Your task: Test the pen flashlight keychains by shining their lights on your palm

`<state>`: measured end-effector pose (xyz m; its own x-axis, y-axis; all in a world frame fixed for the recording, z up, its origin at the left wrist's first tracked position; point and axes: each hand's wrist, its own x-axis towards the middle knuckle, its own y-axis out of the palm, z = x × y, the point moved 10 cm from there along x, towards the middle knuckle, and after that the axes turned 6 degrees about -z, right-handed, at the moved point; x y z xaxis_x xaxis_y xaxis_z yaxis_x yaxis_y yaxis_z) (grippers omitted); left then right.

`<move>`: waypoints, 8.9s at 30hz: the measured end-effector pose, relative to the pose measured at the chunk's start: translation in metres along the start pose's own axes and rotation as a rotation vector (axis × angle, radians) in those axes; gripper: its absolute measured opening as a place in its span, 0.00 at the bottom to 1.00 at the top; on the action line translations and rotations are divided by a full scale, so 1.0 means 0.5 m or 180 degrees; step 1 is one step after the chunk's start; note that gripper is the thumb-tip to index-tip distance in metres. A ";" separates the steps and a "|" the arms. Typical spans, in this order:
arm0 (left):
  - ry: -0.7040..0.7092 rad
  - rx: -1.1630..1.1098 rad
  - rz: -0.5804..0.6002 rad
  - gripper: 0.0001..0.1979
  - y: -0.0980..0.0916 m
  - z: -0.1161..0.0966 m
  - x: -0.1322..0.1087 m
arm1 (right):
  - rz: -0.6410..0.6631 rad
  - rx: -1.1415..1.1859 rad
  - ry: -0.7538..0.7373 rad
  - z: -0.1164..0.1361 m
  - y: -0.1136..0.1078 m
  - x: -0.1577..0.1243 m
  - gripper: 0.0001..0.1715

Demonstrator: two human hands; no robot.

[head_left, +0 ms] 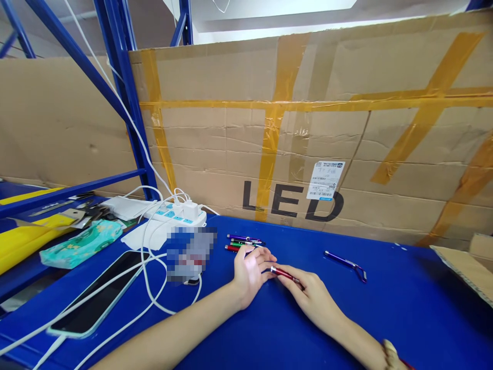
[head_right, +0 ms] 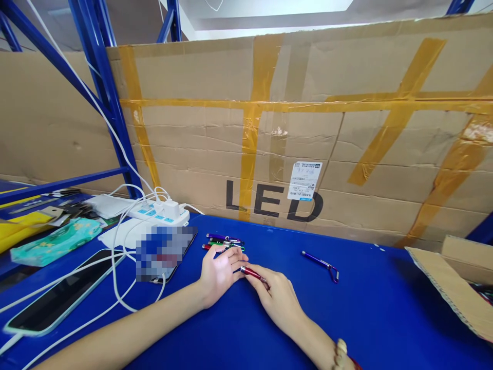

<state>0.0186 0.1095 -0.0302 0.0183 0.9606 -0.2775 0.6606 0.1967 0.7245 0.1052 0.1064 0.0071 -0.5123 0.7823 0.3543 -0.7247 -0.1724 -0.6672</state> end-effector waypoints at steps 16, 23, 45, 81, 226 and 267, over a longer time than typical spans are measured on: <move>0.0043 0.0053 0.0136 0.15 0.000 0.004 0.008 | 0.0069 -0.0258 -0.0042 0.013 0.005 -0.007 0.20; 0.0068 0.0046 0.0189 0.16 0.004 0.002 0.007 | -0.0001 -0.0267 -0.0065 0.012 -0.001 -0.008 0.19; 0.0074 0.0409 0.0381 0.14 0.017 0.007 0.004 | -0.1326 0.0082 -0.0733 0.047 -0.083 -0.022 0.21; 0.0155 0.0676 0.0510 0.11 0.026 0.011 0.003 | -0.0457 0.0161 -0.0158 0.005 -0.025 0.000 0.23; 0.0394 0.0962 0.0642 0.21 0.038 -0.006 -0.011 | 0.0271 -0.0222 -0.0182 0.020 0.018 -0.012 0.17; 0.0439 0.1013 0.0632 0.21 0.037 -0.009 -0.012 | 0.0221 -0.0391 -0.0413 0.035 0.016 -0.015 0.16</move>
<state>0.0274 0.1080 -0.0125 0.0823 0.9954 -0.0486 0.8544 -0.0453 0.5177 0.0952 0.0889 0.0106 -0.6199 0.6859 0.3811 -0.6281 -0.1427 -0.7650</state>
